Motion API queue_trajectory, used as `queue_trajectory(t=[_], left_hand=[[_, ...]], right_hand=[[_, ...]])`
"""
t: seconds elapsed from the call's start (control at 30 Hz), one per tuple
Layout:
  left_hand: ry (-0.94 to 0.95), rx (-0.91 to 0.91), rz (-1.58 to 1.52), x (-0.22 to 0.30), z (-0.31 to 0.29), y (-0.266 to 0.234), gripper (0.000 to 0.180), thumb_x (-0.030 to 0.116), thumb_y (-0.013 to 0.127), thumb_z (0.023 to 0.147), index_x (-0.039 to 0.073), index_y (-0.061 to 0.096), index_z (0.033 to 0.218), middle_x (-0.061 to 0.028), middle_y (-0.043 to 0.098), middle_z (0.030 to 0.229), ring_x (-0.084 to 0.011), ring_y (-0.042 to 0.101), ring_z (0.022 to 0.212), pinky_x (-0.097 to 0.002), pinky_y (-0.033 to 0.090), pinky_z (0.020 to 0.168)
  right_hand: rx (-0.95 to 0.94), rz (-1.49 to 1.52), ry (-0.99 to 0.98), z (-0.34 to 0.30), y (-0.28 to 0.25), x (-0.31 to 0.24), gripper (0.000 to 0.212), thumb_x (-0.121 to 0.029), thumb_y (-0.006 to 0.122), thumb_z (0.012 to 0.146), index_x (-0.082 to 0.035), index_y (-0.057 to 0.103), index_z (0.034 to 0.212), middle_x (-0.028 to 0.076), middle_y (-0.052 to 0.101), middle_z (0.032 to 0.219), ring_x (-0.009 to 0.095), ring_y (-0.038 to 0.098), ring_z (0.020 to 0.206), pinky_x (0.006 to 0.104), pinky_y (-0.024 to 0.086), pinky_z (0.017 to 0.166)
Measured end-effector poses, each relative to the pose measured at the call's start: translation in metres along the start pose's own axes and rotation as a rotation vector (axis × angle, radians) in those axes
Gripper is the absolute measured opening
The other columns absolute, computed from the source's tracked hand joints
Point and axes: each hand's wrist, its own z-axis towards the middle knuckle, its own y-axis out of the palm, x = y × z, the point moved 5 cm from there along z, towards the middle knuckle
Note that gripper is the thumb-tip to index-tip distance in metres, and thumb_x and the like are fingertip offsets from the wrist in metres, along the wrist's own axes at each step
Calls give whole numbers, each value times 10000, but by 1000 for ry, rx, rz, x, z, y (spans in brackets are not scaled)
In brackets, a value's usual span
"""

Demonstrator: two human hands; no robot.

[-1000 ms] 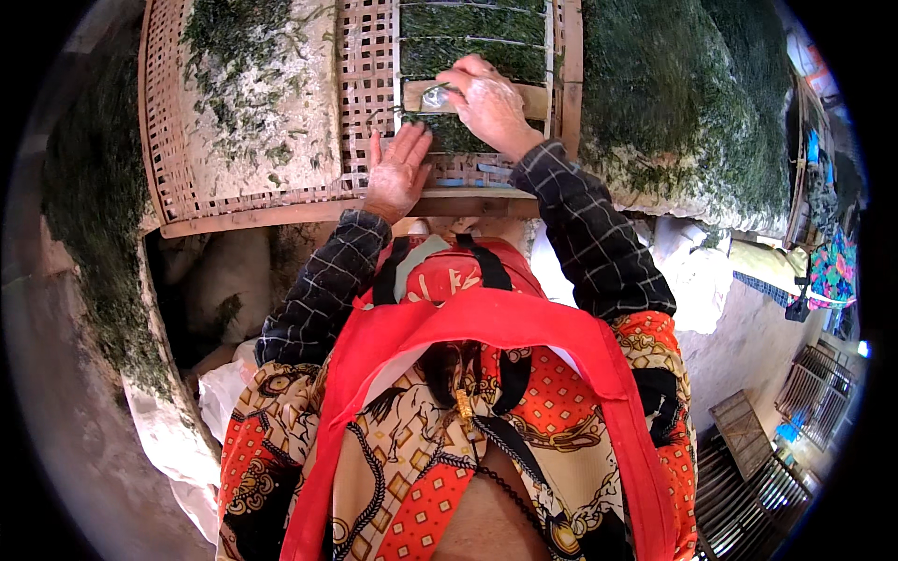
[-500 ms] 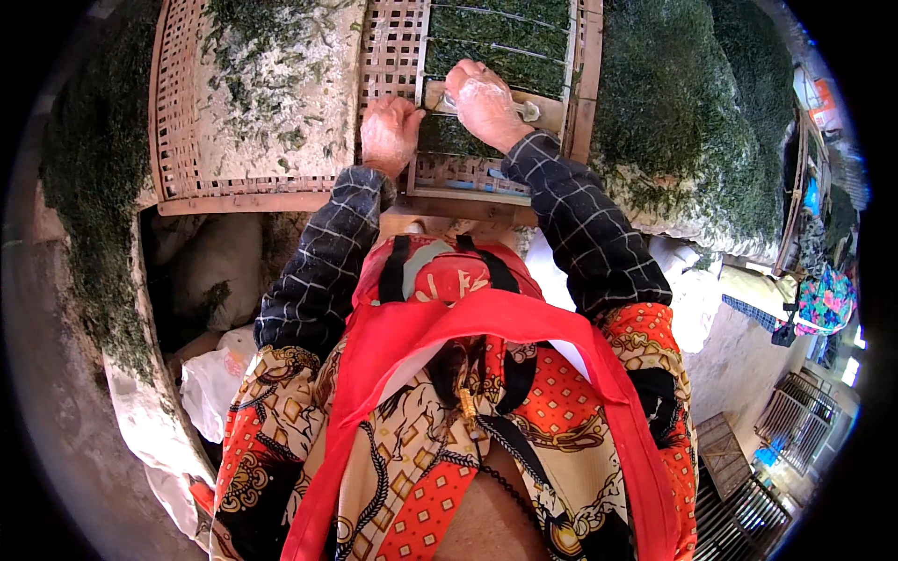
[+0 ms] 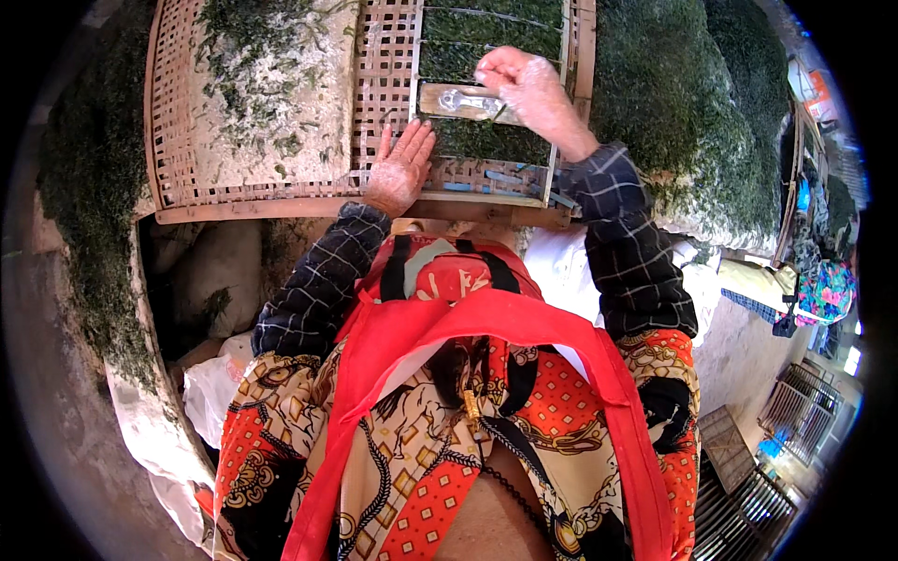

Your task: The person processes green tea leaves by hand and using a wooden lattice tool to flatten or spread them.

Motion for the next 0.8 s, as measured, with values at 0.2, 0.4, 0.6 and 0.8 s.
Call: queue_trajectory(t=[0.2,0.4,0.6,0.8], left_hand=[[50,-53,106,0,4,-1,476,120,524,868,-8,481,1325,-140,413,1449,-268,333,1383,-503,183,1148],[28,-49,-69,2,9,-2,483,58,504,851,-2,470,1329,-153,436,1418,-297,354,1365,-459,243,1133],[-21,-36,-254,0,8,-16,593,22,526,820,59,406,1399,-167,425,1412,-331,361,1350,-485,254,1118],[-57,-19,-130,5,8,-27,733,47,651,771,175,373,1437,-136,280,1507,-351,255,1397,-563,189,1119]], right_hand=[[34,98,62,-31,-35,-17,165,-196,644,890,-36,650,934,21,644,759,77,520,635,255,436,576],[63,-322,136,-92,-25,57,168,-169,672,827,-55,636,945,109,641,887,253,642,751,374,510,658],[18,-488,-17,-125,17,42,341,-79,637,757,-114,600,1094,81,576,1015,302,601,904,412,499,772],[-9,-624,-122,-119,57,36,393,-85,562,783,-108,590,1174,92,549,995,272,565,938,384,470,789]])
